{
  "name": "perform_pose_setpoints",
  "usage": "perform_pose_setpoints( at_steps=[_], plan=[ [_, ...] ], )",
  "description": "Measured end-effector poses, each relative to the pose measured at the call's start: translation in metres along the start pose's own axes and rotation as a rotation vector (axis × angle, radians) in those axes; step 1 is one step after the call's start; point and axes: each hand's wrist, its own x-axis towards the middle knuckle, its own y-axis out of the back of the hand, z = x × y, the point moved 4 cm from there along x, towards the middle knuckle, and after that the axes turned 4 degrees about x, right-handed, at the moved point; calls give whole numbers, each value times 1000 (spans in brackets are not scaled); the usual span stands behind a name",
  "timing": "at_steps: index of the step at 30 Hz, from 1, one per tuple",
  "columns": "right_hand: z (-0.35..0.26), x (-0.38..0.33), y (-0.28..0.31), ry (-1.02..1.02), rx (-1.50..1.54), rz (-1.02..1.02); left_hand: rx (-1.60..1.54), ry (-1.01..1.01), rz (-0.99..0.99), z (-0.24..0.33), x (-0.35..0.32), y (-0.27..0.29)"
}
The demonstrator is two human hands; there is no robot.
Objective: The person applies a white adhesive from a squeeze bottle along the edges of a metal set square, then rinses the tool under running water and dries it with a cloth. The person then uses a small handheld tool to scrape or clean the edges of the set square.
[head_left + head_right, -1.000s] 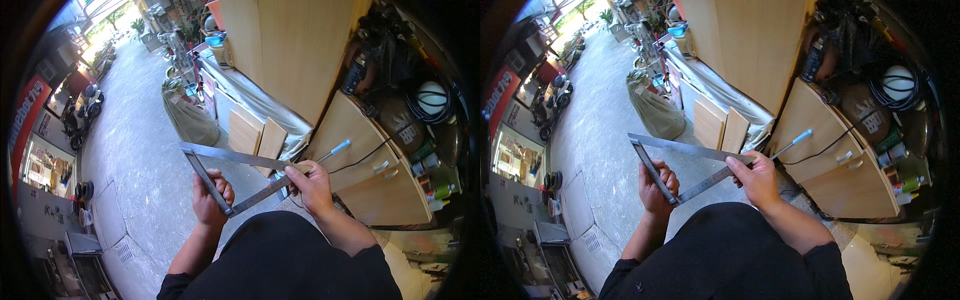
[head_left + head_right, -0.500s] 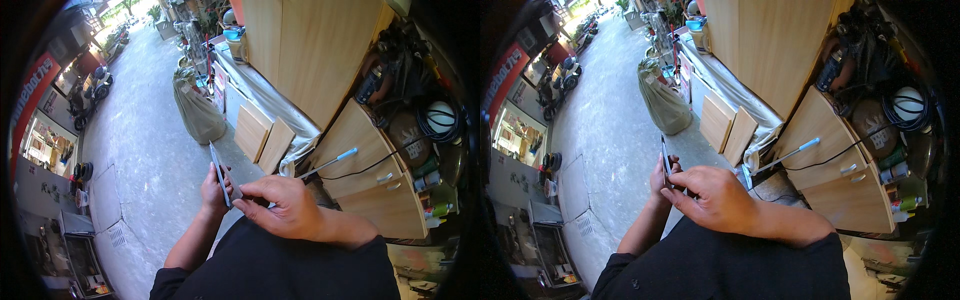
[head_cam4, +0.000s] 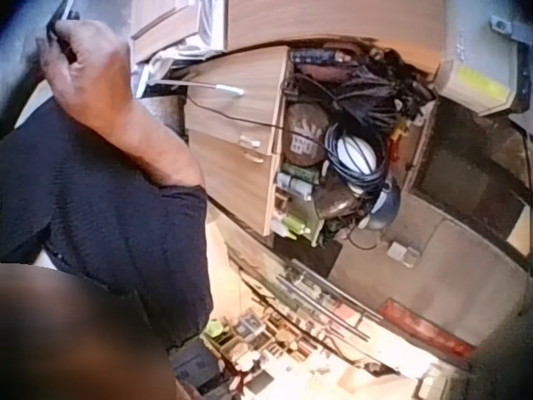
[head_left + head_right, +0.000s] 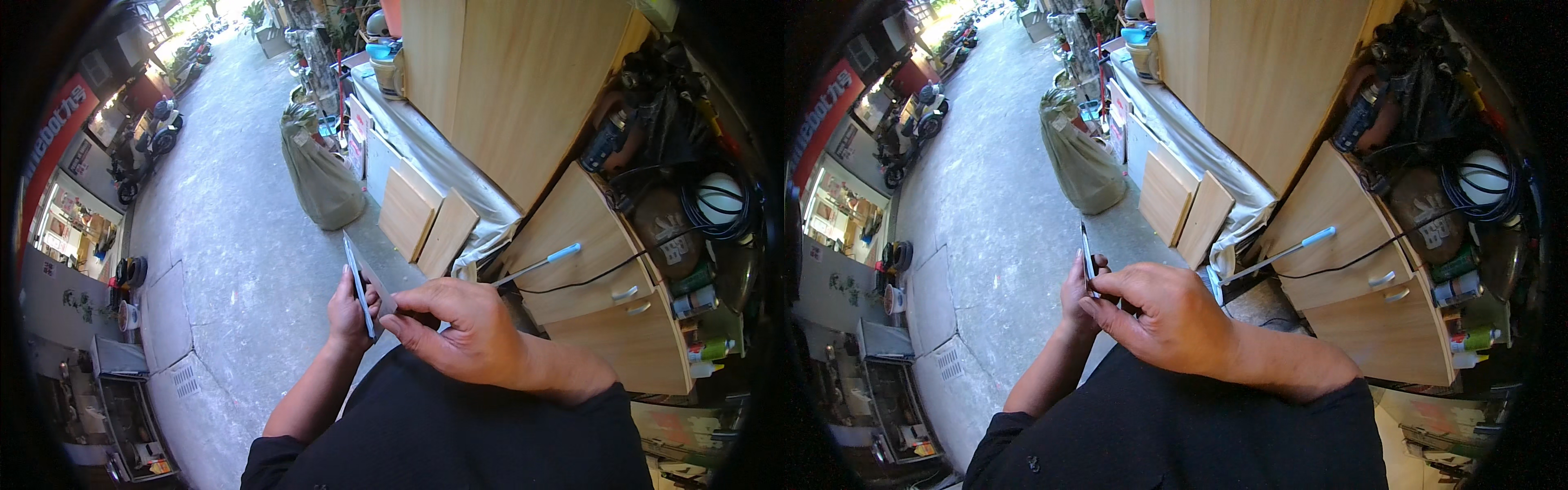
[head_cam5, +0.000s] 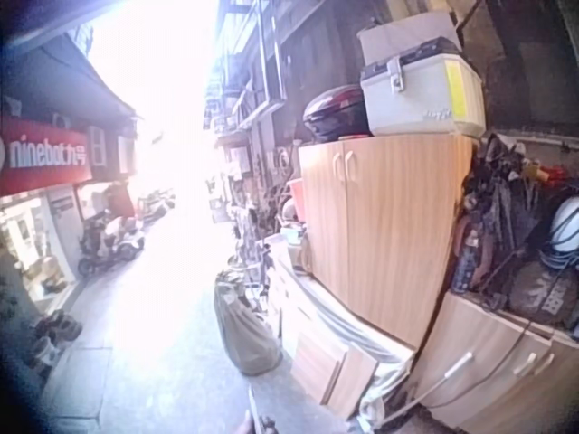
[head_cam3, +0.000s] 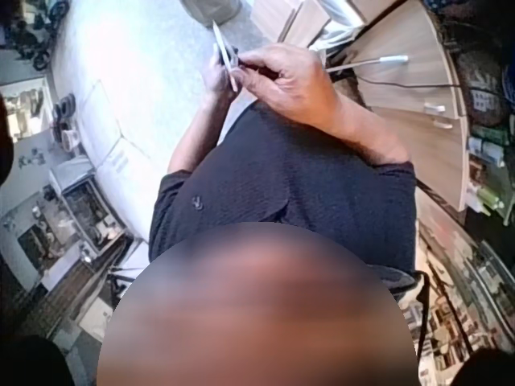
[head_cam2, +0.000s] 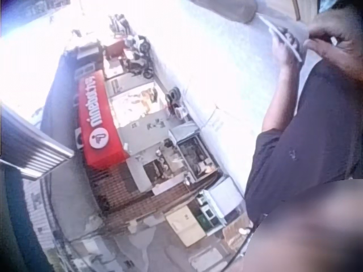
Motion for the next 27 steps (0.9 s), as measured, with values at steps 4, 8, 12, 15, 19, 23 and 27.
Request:
perform_pose_setpoints(
  at_steps=[4,8,12,15,19,23,27],
  plan=[
    [0,-2,0,-18,-14,-13,8,14,30,-2,-1,-1],
    [-2,-4,1,4,-17,-13,-17,47,50,-6,-7,-7],
    [-2,-5,1,5,-14,-15,12,38,97,-7,-11,-10],
    [-2,-6,3,-10,-18,-9,19,44,82,-9,-10,-10],
    [-1,-7,9,-24,-70,-4,-3,29,53,-13,-6,-4],
    [1,-9,15,-8,-87,9,11,19,-12,-12,-5,1],
    [11,-17,16,-92,-75,19,47,-32,-2,-5,-6,3]
  ],
)
